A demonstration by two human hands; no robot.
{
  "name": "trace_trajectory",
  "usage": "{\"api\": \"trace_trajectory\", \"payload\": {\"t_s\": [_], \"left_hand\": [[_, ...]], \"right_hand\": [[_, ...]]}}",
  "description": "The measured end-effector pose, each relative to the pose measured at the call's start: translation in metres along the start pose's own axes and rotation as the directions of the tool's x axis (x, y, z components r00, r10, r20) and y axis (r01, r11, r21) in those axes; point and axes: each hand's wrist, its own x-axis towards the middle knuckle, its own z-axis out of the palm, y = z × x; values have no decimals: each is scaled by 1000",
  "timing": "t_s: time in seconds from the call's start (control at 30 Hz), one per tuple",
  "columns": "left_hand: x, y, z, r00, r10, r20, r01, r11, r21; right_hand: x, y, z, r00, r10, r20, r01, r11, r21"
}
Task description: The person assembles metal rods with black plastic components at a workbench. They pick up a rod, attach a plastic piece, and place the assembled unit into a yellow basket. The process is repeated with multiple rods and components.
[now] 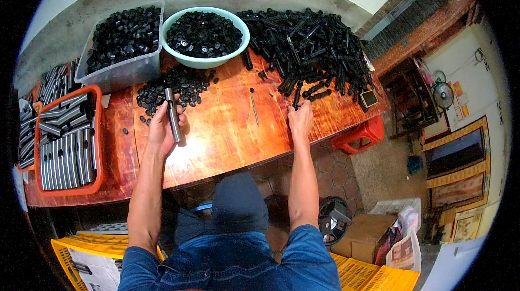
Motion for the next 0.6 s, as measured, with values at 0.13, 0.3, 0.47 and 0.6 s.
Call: {"api": "trace_trajectory", "payload": {"t_s": [0.13, 0.3, 0.47, 0.6], "left_hand": [[0, -3, 1, 1000, -26, 10, 26, 1000, -17], [-1, -1, -5, 1000, -16, -5, 16, 1000, -23], [-6, -5, 8, 1000, 0, -2, 0, 998, 65], [-6, -10, 13, 998, 64, 18, -67, 969, 238]], "right_hand": [[6, 31, 15, 975, 222, 3, -192, 838, 511], [-45, -13, -14, 930, 119, 347, -359, 96, 928], [-104, -44, -35, 822, -204, 532, -529, 77, 845], [-153, -77, -25, 648, -320, 691, -569, 401, 718]]}}
